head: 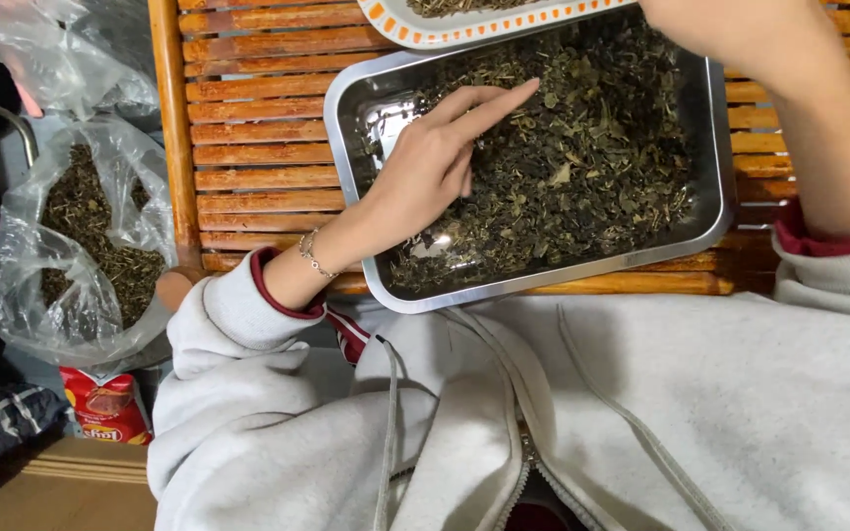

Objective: Sorting dried tea leaves by hand to remove stems and debris, placing the removed parts into a separate tray.

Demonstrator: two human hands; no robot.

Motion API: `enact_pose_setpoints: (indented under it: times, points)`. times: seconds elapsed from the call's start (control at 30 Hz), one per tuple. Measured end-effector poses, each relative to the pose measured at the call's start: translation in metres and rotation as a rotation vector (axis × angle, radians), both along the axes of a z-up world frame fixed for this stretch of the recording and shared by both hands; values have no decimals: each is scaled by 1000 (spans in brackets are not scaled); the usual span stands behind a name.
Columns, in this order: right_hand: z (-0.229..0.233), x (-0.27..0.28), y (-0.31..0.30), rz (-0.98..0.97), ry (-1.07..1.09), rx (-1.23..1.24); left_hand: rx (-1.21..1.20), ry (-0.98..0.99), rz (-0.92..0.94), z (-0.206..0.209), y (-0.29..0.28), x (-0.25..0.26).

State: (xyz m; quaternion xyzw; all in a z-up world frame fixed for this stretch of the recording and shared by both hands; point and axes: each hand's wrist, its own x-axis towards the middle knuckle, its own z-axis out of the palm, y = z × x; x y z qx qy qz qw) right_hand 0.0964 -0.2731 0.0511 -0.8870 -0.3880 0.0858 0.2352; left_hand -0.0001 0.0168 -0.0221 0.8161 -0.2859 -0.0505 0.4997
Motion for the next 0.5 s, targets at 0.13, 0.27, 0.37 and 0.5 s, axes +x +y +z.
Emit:
enact_pose_setpoints:
  times: [0.13, 0.27, 0.37, 0.5]
  points:
    - [7, -8, 12, 47, 73, -89, -88, 95, -8, 4, -1, 0]
    - [-11, -41, 27, 217, 144, -135, -109, 188, 23, 14, 0, 2]
    - [-24, -55, 35, 276, -2, -126, -106, 160, 69, 11, 1, 4]
    - [-37, -60, 50, 331, -8, -136, -189, 108, 100, -3, 3, 8]
